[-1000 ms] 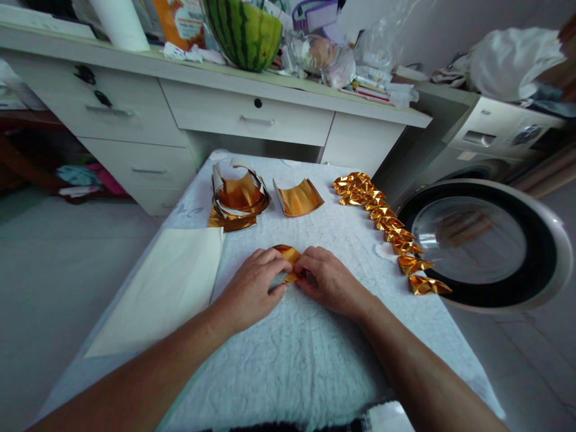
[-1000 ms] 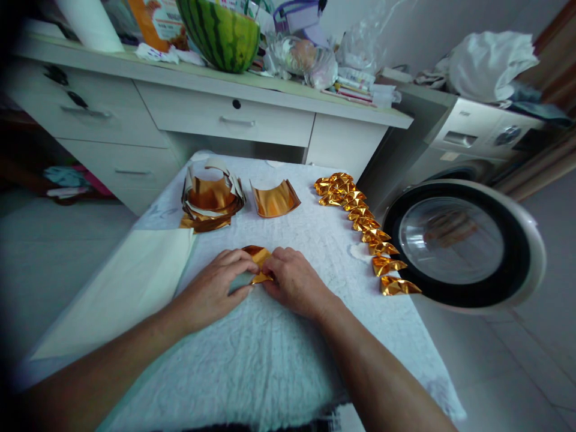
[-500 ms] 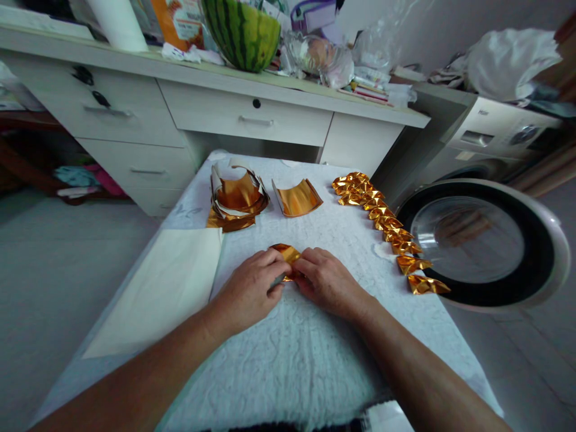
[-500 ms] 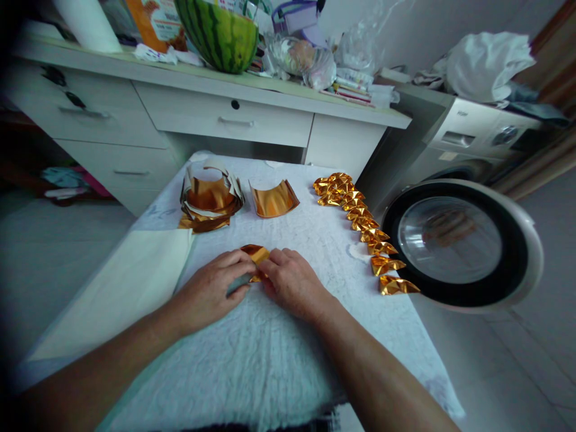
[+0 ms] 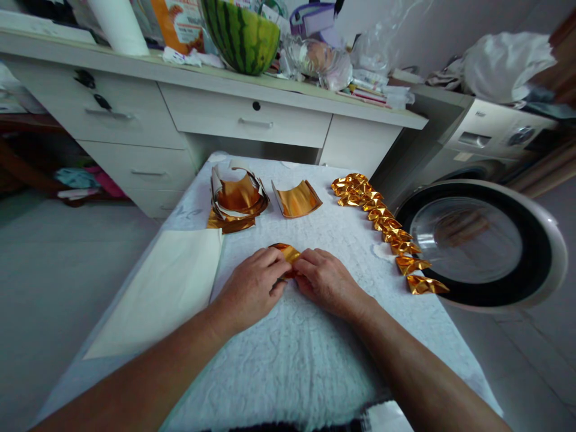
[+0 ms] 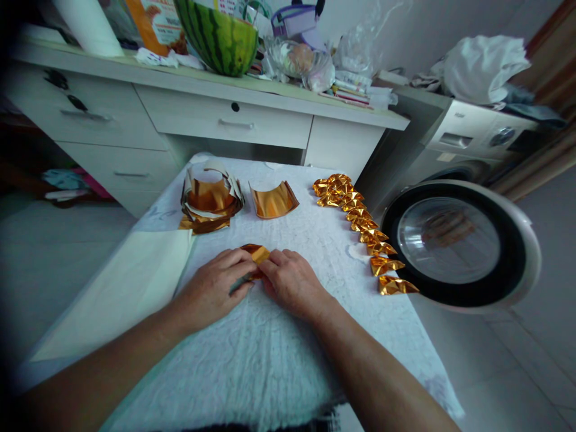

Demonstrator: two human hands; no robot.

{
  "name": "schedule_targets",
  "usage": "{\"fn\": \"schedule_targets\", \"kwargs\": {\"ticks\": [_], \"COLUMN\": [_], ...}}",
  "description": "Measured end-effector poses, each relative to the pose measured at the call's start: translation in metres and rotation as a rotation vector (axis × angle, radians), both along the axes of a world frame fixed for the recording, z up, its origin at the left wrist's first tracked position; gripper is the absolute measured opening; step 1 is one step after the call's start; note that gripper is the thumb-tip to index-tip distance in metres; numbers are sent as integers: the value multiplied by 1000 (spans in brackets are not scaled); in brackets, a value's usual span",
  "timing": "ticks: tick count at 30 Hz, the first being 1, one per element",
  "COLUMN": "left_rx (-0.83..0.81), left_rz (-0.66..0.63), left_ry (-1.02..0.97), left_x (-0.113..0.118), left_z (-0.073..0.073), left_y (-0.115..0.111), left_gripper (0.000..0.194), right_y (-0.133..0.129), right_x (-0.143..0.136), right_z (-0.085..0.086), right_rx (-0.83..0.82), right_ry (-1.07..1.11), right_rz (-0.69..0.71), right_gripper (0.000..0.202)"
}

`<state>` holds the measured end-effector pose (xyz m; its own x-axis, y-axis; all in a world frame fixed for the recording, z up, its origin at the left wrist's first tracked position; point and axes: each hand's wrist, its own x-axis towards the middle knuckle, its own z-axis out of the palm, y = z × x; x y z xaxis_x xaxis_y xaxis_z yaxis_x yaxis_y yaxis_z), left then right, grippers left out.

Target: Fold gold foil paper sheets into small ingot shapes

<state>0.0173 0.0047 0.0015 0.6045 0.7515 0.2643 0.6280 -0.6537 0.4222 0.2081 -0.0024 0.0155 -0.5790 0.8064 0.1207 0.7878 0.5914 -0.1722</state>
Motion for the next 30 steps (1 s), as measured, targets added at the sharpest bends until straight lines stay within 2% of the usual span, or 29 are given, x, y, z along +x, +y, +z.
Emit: {"fn": "schedule_targets", "kwargs": {"ticks": [5, 11, 14, 24, 28, 30], "left_rx": [72, 170, 201, 202, 213, 229], "left_rz": [-12, -7, -7, -20, -2, 61], "left_ry": [75, 152, 141, 99, 24, -1], "left_x": [0, 0, 0, 4, 2, 0], "left_z": [1, -1, -2, 0, 3, 4], "left_y": [0, 3, 4, 1, -1, -1], "left_gripper": [12, 17, 19, 23, 10, 33], "right_y": [1, 0, 0, 1, 2, 2], "right_x": [-1, -1, -2, -4, 0, 1], "right_z": [1, 1, 0, -5, -7, -7], "right_rx": [-26, -57, -49, -2, -1, -12], "right_ry": [-1, 33, 23, 57, 70, 69], "right_rz": [-11, -20, -25, -26, -38, -52], "right_gripper": [12, 11, 8, 19, 16, 14]}}
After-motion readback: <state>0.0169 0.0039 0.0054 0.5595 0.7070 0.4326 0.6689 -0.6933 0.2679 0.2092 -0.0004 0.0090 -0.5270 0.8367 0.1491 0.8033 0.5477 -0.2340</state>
